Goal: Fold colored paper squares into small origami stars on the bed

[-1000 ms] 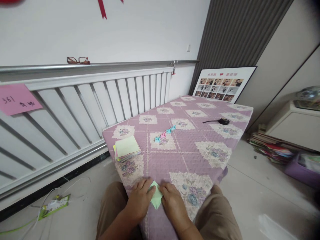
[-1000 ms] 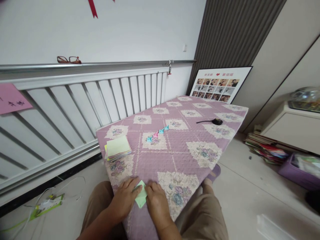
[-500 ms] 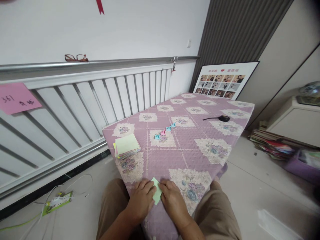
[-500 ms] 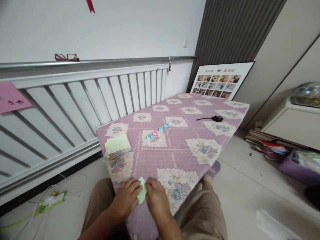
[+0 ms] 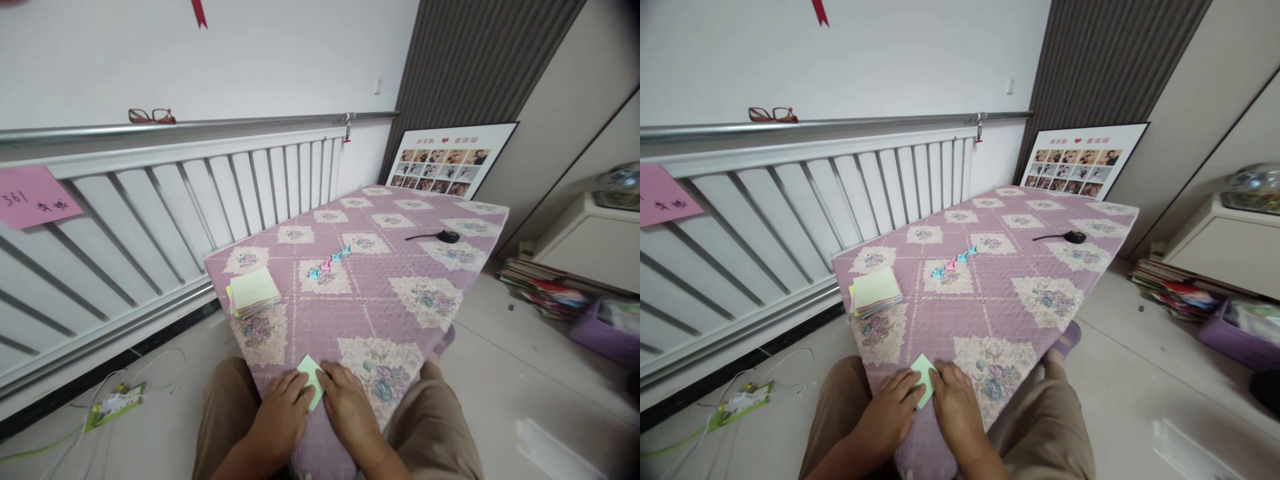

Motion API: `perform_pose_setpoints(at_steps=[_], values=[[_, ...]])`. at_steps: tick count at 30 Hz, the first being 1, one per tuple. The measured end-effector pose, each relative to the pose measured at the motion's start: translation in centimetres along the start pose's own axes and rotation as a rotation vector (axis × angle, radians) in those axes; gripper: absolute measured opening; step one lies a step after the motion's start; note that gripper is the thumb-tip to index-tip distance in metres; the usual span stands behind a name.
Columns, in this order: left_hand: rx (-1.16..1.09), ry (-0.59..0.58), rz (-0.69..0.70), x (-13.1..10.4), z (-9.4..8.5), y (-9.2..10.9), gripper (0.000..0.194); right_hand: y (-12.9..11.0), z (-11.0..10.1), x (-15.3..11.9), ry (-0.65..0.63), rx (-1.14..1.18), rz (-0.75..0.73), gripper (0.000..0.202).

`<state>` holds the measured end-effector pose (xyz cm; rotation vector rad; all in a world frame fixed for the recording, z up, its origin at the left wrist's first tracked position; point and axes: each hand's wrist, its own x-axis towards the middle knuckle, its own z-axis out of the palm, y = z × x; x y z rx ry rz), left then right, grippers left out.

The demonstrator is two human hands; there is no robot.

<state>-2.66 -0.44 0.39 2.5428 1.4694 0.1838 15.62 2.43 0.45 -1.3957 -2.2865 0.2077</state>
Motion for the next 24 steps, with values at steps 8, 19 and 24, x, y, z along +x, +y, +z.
perform_pose_setpoints(at_steps=[8,19,24], values=[[-0.082,-0.130,0.004,-1.3,0.7,-0.1,0.076,1.2,-0.2,-1.3,0.044,-0.046,0.053,0.040],[0.003,0.045,0.124,-1.5,2.5,-1.0,0.065,-1.9,-1.2,0.6,-0.418,0.193,-0.086,0.066],[0.049,0.124,0.092,-1.9,4.3,-0.9,0.064,-1.0,-0.3,0.3,-0.404,0.170,-0.137,0.079]])
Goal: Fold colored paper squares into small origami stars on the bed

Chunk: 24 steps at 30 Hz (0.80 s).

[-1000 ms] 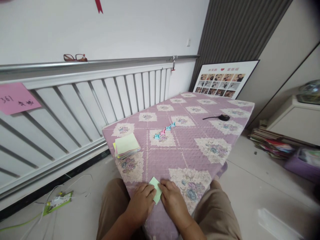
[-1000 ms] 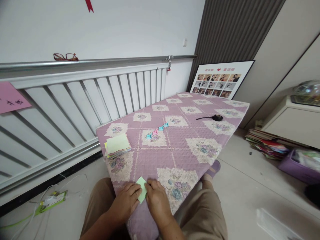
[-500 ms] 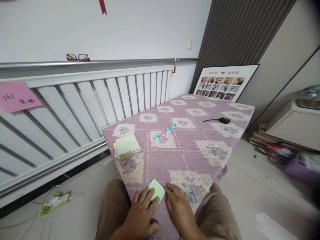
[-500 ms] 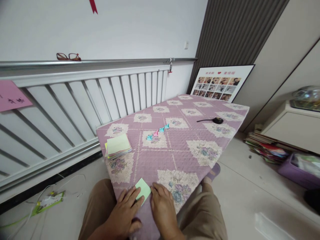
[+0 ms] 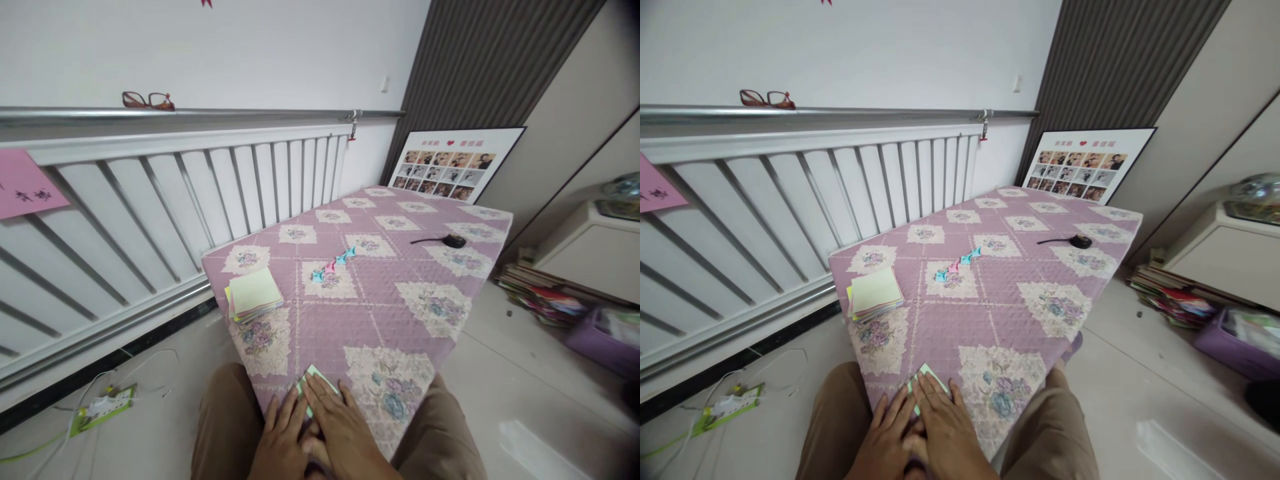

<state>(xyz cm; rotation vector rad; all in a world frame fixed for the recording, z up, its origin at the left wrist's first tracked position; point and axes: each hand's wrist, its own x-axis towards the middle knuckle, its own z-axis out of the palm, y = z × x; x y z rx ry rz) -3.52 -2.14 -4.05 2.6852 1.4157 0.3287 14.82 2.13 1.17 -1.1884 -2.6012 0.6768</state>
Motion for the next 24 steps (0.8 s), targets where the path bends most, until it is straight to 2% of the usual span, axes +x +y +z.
perform_pose_setpoints(at_steps=[5,9,13,16,19,22,24], values=[[-0.008,-0.017,-0.074,-0.6,0.6,0.0,0.061,0.2,0.7,0.0,0.023,-0.038,-0.002,0.084],[-0.027,-0.072,-0.058,-0.7,0.1,0.0,0.066,0.2,0.1,0.1,-0.015,-0.034,0.032,0.080],[-0.069,-0.136,-0.121,-0.4,-0.7,0.4,0.075,1.8,-0.6,-0.3,0.010,-0.092,0.117,0.077],[-0.124,-0.183,-0.161,-0.1,-1.4,0.7,0.078,3.5,-1.1,-0.7,0.081,-0.157,0.150,0.074],[-0.167,-0.208,-0.186,0.0,-1.9,0.9,0.079,4.2,-1.7,-0.7,0.224,-0.177,0.228,0.057],[-0.189,-0.210,-0.194,-0.1,-2.2,0.9,0.080,2.9,-1.9,-0.2,0.392,-0.099,0.208,0.033],[-0.191,-0.209,-0.192,-0.2,-2.3,0.9,0.081,1.4,-1.8,0.2,0.405,-0.017,0.091,0.026]])
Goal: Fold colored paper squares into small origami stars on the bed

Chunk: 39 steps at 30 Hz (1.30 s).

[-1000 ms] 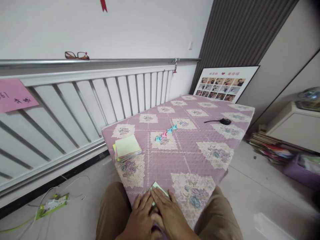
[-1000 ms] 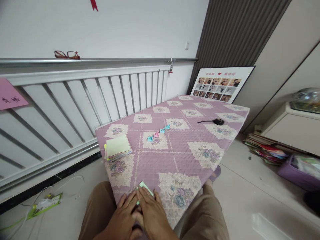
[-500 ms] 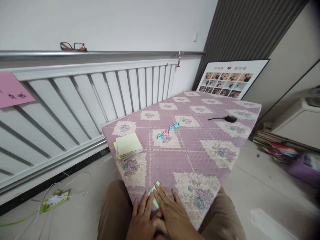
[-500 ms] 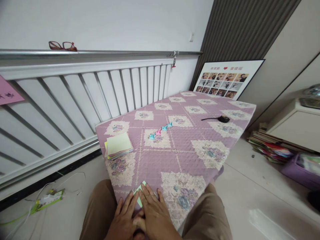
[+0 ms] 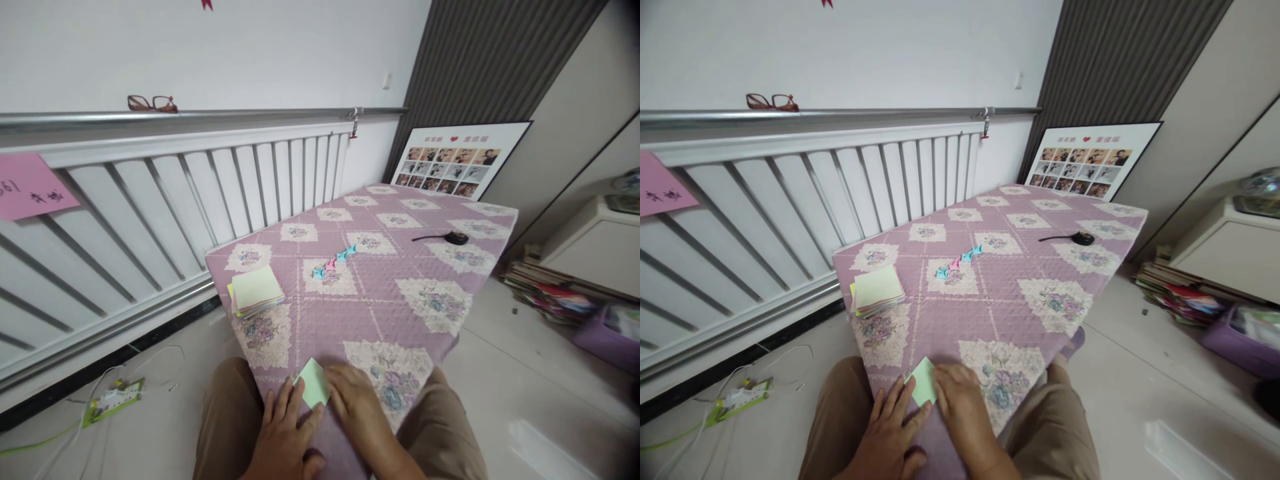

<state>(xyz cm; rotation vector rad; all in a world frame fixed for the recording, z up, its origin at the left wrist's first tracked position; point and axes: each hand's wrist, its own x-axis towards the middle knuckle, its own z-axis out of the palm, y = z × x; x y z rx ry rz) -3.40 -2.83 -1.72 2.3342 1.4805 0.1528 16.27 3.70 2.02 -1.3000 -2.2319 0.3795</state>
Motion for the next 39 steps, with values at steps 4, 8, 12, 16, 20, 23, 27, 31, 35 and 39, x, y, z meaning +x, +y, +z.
perform_pose_setpoints(at_steps=[4,8,12,16,20,23,27,31,35,39], values=[[0.013,0.001,0.005,-0.1,0.0,0.0,0.080,-1.7,0.9,0.1,-0.030,0.068,-0.018,0.019],[0.036,0.016,-0.018,-0.2,-0.1,0.3,0.084,-1.2,1.2,-0.2,-0.014,0.099,-0.015,0.023],[0.054,0.017,-0.076,-0.5,-0.3,0.7,0.081,-0.8,0.8,-0.5,-0.031,0.178,-0.040,0.028],[0.045,0.017,-0.143,-1.0,-0.4,1.0,0.074,-1.1,0.4,-0.6,-0.046,0.176,-0.030,0.028],[0.051,0.061,-0.175,-0.9,-1.7,1.3,0.066,-1.3,0.4,-0.8,-0.066,0.138,-0.021,0.032],[0.075,0.128,-0.235,0.5,-3.7,1.5,0.038,-1.3,0.4,-1.0,-0.058,0.130,-0.023,0.034],[0.088,0.116,-0.204,4.3,-6.6,1.2,0.023,-1.4,0.4,-1.2,-0.051,0.151,-0.027,0.034],[0.085,0.058,-0.094,8.1,-8.0,0.4,0.017,-1.4,0.2,-1.2,-0.049,0.170,-0.022,0.034],[0.082,-0.058,0.010,10.2,-9.1,-0.2,0.017,-1.5,0.1,-1.3,-0.054,0.181,-0.014,0.032],[0.080,-0.146,0.056,11.1,-10.2,-0.3,0.030,-1.6,0.0,-1.4,-0.053,0.178,-0.007,0.030]])
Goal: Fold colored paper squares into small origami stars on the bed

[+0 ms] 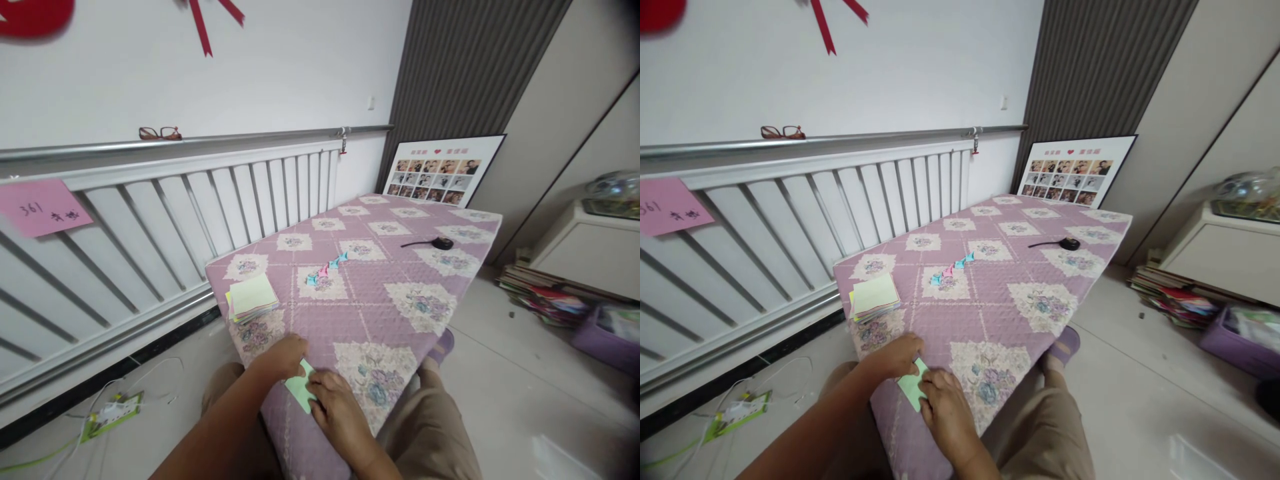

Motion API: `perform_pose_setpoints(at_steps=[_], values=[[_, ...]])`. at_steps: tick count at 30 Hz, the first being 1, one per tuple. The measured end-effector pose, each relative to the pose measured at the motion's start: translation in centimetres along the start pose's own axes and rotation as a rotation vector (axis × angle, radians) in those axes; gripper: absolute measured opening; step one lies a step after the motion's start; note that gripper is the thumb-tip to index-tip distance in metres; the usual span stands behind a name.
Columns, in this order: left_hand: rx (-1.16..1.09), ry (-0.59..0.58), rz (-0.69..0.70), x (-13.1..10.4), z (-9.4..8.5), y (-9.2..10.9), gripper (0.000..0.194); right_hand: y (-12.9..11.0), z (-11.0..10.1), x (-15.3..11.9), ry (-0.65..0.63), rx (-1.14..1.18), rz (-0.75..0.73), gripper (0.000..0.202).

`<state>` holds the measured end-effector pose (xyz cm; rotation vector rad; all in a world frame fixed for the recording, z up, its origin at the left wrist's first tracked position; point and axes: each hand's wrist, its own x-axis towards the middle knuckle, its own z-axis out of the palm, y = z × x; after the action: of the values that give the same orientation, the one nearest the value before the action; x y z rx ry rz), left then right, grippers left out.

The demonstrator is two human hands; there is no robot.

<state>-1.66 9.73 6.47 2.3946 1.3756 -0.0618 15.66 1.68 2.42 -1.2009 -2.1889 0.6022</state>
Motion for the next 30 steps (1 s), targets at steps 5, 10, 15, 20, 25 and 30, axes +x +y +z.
perform_pose_setpoints(at_steps=[5,10,15,20,25,30], values=[[-0.012,-0.091,-0.013,0.8,-0.5,-0.1,0.037,0.1,0.1,0.0,-0.003,0.003,-0.013,0.025],[-0.046,-0.108,-0.016,1.0,-0.3,-0.2,0.030,0.3,0.2,-0.1,0.018,0.011,-0.028,0.020],[-0.113,-0.055,-0.020,0.9,0.0,-0.1,0.021,0.0,0.0,-0.1,0.031,0.024,-0.041,0.019],[-0.247,-0.024,-0.049,0.8,0.7,-0.3,0.019,0.2,0.1,-0.1,0.072,0.036,-0.059,0.021],[-0.435,0.035,-0.059,0.2,1.2,-1.2,0.022,2.1,1.0,-0.3,0.215,0.100,0.039,0.038],[-0.679,0.182,-0.145,-1.2,2.2,-1.4,0.014,3.2,1.7,-0.1,0.282,0.222,0.190,0.062]])
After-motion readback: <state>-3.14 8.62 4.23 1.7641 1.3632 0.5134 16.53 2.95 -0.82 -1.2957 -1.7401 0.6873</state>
